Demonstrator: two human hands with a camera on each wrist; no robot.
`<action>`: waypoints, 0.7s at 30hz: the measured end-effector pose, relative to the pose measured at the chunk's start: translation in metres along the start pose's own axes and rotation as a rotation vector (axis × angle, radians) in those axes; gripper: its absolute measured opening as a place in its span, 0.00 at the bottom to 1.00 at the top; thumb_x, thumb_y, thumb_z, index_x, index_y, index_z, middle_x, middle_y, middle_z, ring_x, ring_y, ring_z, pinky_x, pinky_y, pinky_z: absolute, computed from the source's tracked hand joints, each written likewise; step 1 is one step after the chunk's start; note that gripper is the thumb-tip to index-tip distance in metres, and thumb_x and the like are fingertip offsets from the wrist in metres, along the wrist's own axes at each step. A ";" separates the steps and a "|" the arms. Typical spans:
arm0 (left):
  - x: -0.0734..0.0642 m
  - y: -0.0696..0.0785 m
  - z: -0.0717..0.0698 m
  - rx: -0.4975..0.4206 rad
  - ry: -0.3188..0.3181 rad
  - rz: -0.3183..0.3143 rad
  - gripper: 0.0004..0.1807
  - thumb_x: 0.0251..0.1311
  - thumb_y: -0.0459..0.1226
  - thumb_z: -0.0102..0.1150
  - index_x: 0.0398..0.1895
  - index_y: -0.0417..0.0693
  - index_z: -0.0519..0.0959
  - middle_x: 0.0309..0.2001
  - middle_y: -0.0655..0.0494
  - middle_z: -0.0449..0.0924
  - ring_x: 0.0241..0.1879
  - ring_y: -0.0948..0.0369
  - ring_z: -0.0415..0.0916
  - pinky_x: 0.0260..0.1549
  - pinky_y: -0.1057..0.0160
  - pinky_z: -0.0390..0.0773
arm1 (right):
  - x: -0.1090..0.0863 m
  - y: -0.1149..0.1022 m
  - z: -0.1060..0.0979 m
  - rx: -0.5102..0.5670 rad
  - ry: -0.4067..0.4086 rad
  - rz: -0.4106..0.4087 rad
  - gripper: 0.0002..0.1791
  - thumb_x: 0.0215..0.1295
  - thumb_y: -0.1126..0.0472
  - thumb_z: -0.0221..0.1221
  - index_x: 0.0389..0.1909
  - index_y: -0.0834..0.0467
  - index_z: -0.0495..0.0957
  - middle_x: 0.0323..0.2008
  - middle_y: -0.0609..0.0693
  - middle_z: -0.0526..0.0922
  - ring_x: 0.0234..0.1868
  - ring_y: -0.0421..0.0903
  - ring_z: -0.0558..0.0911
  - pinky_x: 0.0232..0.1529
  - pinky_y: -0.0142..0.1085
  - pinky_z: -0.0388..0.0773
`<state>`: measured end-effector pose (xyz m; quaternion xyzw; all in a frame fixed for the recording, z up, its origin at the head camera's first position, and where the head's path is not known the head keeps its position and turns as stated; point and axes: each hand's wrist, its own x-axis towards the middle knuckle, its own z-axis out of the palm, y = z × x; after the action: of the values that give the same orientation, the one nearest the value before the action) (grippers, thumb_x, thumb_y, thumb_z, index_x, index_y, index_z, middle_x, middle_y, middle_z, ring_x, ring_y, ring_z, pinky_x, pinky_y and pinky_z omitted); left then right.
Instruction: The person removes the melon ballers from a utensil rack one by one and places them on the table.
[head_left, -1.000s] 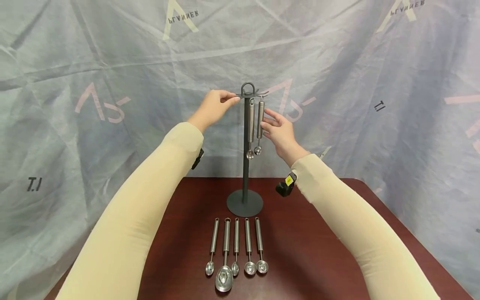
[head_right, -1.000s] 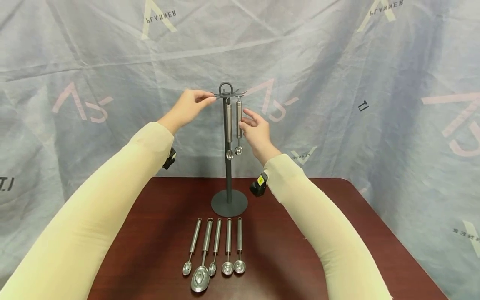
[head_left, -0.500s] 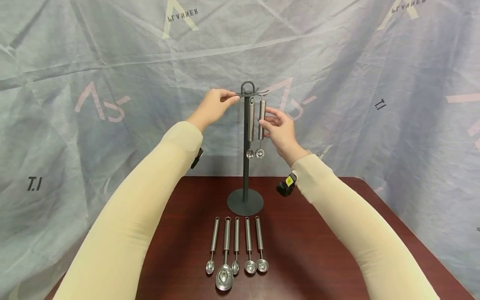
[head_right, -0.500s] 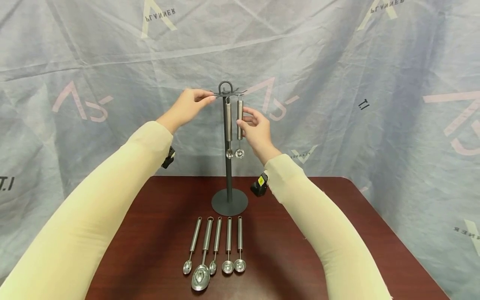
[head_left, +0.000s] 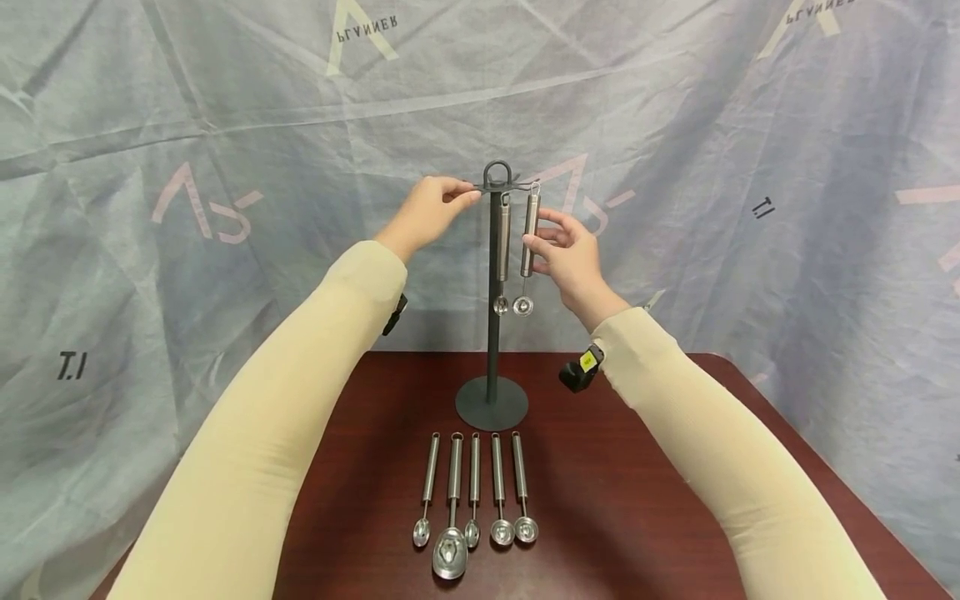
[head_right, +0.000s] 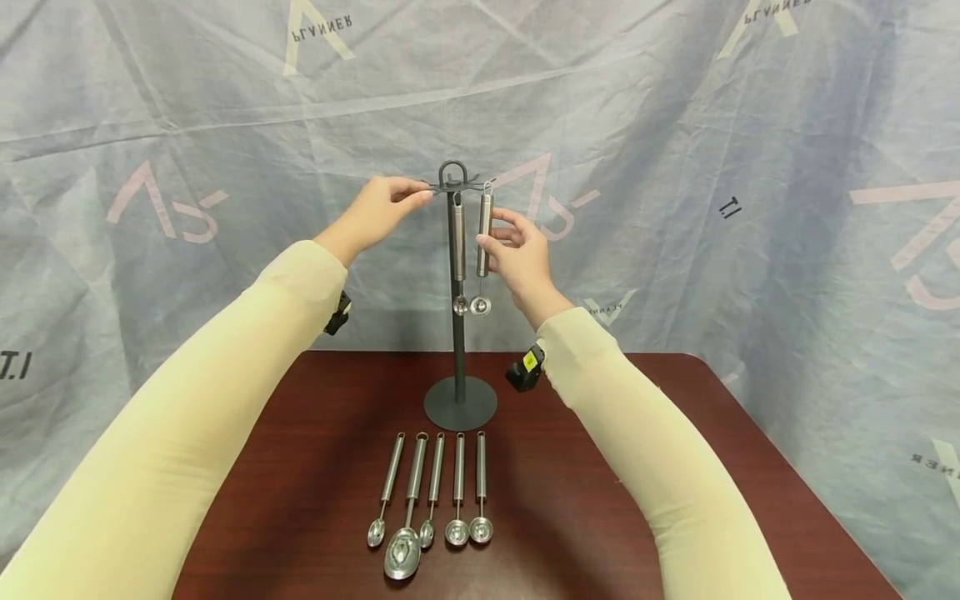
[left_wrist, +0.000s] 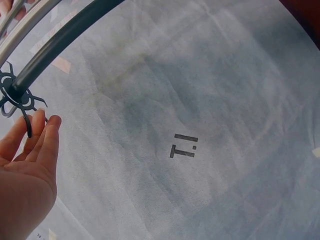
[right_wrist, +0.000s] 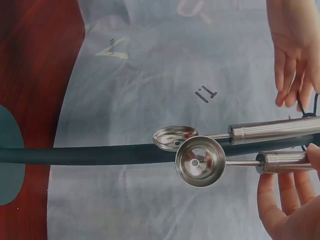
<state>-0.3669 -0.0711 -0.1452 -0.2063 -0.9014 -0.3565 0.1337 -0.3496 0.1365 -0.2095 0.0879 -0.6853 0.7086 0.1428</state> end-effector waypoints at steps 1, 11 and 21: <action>0.000 0.000 0.000 0.002 -0.001 0.000 0.26 0.72 0.50 0.48 0.67 0.47 0.71 0.64 0.52 0.73 0.62 0.57 0.70 0.63 0.58 0.70 | -0.001 0.000 -0.001 0.006 0.001 0.002 0.25 0.61 0.67 0.65 0.60 0.51 0.75 0.38 0.46 0.81 0.35 0.38 0.81 0.30 0.30 0.82; -0.001 -0.001 0.000 0.000 -0.002 -0.004 0.26 0.72 0.50 0.48 0.67 0.48 0.71 0.64 0.52 0.73 0.62 0.58 0.70 0.62 0.58 0.70 | -0.011 0.001 -0.004 0.056 0.007 0.008 0.24 0.60 0.69 0.65 0.58 0.53 0.76 0.34 0.45 0.81 0.34 0.38 0.81 0.29 0.31 0.82; -0.002 0.001 -0.001 -0.004 -0.007 -0.004 0.26 0.72 0.50 0.48 0.67 0.48 0.70 0.64 0.52 0.73 0.64 0.57 0.69 0.64 0.58 0.69 | -0.016 0.006 -0.012 0.066 0.015 0.067 0.25 0.61 0.65 0.66 0.59 0.51 0.75 0.38 0.45 0.79 0.38 0.38 0.80 0.33 0.31 0.81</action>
<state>-0.3646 -0.0715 -0.1444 -0.2059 -0.9014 -0.3581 0.1295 -0.3358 0.1474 -0.2206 0.0643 -0.6631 0.7358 0.1211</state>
